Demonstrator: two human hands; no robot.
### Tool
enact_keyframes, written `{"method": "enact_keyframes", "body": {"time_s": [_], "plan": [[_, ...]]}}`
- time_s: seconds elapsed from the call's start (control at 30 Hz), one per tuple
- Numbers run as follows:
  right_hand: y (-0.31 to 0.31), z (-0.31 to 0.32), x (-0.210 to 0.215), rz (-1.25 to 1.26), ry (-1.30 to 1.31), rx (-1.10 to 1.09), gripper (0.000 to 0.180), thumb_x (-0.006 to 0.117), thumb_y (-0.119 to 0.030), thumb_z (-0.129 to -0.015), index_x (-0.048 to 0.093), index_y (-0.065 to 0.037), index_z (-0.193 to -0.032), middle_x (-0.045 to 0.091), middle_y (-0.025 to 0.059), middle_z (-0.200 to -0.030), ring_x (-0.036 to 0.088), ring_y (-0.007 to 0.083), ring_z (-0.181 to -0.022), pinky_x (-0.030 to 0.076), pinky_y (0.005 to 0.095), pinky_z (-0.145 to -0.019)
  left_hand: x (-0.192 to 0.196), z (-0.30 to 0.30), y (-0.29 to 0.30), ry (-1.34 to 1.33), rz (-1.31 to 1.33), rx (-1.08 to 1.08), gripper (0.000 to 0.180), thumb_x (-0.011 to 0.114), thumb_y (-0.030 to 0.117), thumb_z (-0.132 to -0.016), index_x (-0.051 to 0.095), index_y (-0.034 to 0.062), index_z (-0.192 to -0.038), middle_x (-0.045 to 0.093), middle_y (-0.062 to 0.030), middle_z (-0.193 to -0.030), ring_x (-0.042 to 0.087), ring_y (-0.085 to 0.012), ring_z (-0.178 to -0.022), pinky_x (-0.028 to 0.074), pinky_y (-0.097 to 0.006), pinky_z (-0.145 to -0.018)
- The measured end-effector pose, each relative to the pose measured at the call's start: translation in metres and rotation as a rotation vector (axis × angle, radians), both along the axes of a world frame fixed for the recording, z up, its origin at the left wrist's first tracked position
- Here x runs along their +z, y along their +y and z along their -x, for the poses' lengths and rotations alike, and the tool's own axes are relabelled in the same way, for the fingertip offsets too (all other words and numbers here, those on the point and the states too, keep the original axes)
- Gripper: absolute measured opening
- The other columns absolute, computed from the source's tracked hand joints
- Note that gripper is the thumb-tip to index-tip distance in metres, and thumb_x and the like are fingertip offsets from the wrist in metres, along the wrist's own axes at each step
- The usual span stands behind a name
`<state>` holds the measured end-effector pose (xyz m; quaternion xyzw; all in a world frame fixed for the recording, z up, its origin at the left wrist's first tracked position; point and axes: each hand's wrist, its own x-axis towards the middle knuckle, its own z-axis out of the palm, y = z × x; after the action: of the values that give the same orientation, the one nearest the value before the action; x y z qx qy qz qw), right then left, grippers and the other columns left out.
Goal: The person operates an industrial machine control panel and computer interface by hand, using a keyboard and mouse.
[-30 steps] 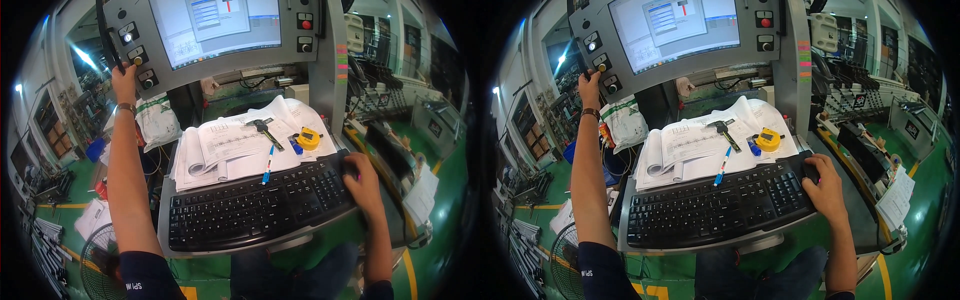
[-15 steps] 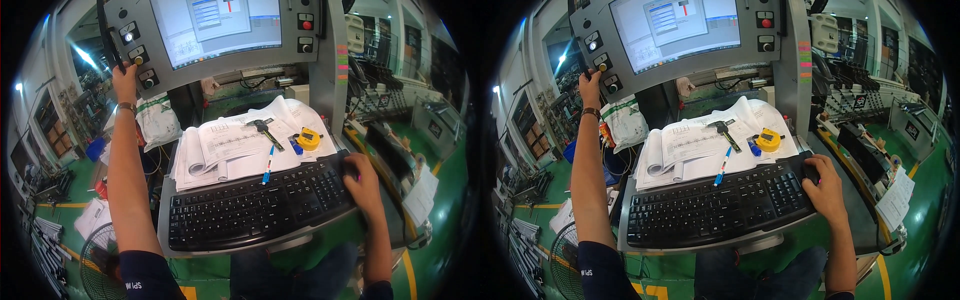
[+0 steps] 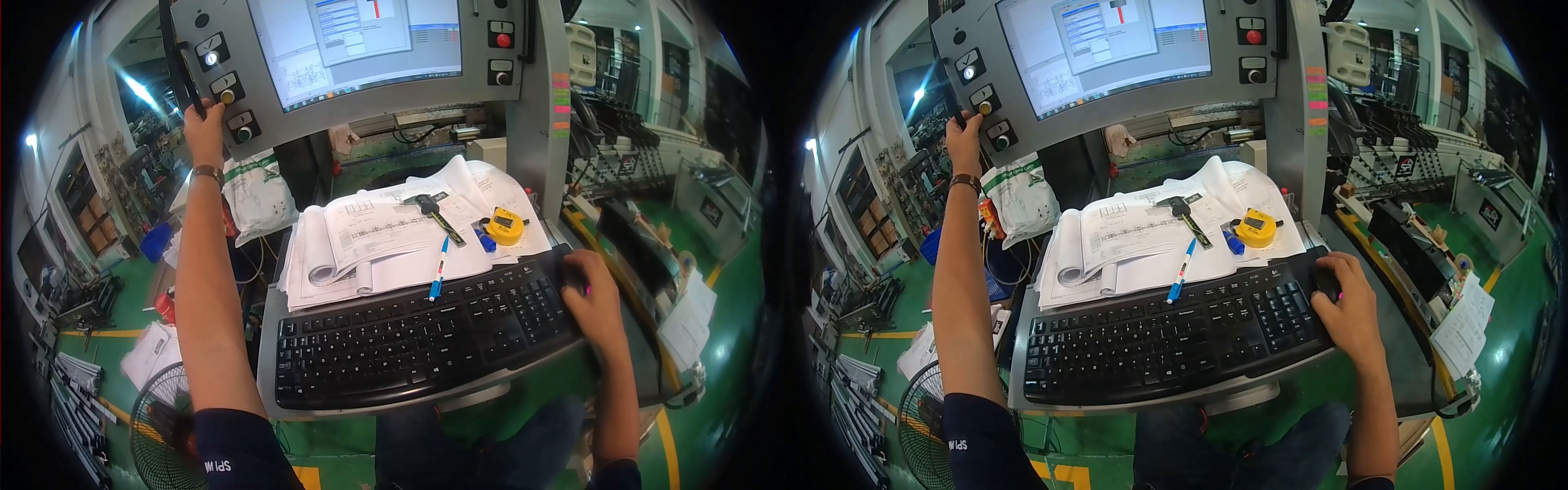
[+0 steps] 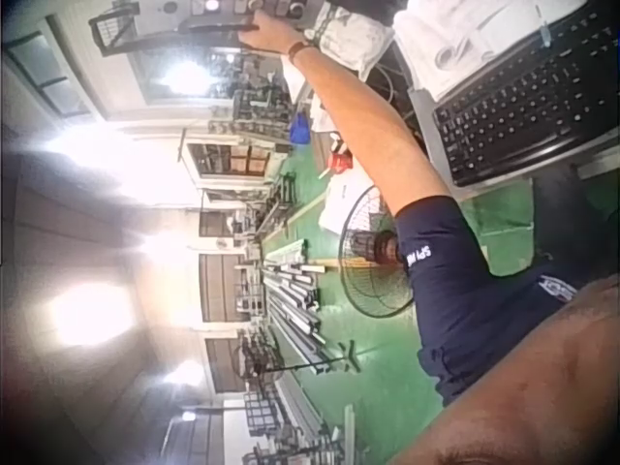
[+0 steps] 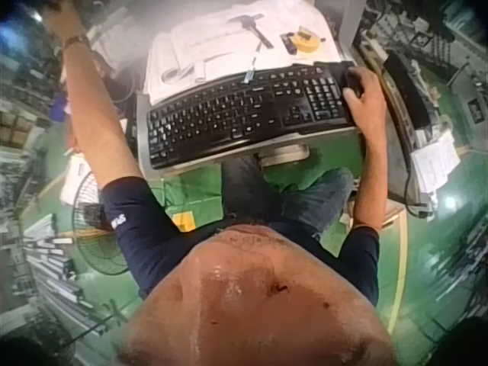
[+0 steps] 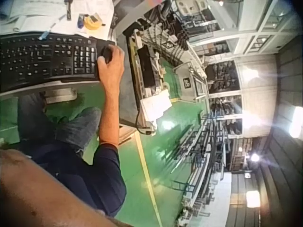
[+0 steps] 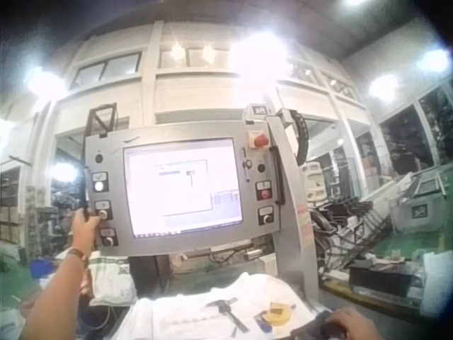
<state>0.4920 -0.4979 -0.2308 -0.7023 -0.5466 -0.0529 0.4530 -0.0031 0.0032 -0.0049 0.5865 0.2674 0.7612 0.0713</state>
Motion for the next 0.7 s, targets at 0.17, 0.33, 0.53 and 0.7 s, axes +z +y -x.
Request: {"method": "enact_keyframes", "body": {"time_s": [0.17, 0.33, 0.53, 0.7], "plan": [[0.0023, -0.0025, -0.0027, -0.009, 0.004, 0.013, 0.048, 0.066, -0.013, -0.085, 0.069, 0.000, -0.131, 0.065, 0.0195, -0.146, 0.068, 0.0408, -0.132, 0.053, 0.0445, -0.113, 0.0035, 0.0043, -0.0009, 0.005, 0.008, 0.015, 0.040, 0.085, 0.019, -0.096, 0.069, 0.0027, -0.129, 0.071, -0.0029, -0.110, 0.066, -0.0147, -0.100, 0.053, -0.032, -0.090], [0.0007, -0.0010, 0.0002, 0.003, -0.008, 0.012, 0.048, 0.066, -0.014, -0.085, 0.069, 0.000, -0.131, 0.065, 0.0197, -0.146, 0.068, 0.0408, -0.132, 0.053, 0.0446, -0.113, 0.0027, 0.0048, 0.0016, -0.011, 0.000, -0.014, 0.040, 0.085, 0.019, -0.096, 0.069, 0.0025, -0.129, 0.071, -0.0028, -0.111, 0.067, -0.0142, -0.100, 0.053, -0.032, -0.091], [0.0007, -0.0001, 0.0003, 0.005, -0.011, 0.012, 0.047, 0.067, -0.015, -0.085, 0.070, 0.000, -0.130, 0.065, 0.0196, -0.146, 0.068, 0.0404, -0.132, 0.053, 0.0445, -0.113, 0.0031, 0.0036, 0.0015, -0.027, 0.007, -0.015, 0.038, 0.085, 0.018, -0.096, 0.069, 0.0029, -0.128, 0.071, -0.0021, -0.110, 0.067, -0.0134, -0.100, 0.054, -0.031, -0.090], [0.0002, -0.0011, 0.0005, 0.012, -0.021, 0.026, 0.047, 0.068, -0.013, -0.087, 0.068, 0.000, -0.132, 0.065, 0.0193, -0.146, 0.068, 0.0397, -0.132, 0.053, 0.0438, -0.112, 0.0045, 0.0060, 0.0018, -0.009, 0.005, 0.014, 0.037, 0.085, 0.018, -0.096, 0.069, 0.0032, -0.126, 0.071, -0.0023, -0.109, 0.067, -0.0139, -0.099, 0.053, -0.031, -0.089]]}}
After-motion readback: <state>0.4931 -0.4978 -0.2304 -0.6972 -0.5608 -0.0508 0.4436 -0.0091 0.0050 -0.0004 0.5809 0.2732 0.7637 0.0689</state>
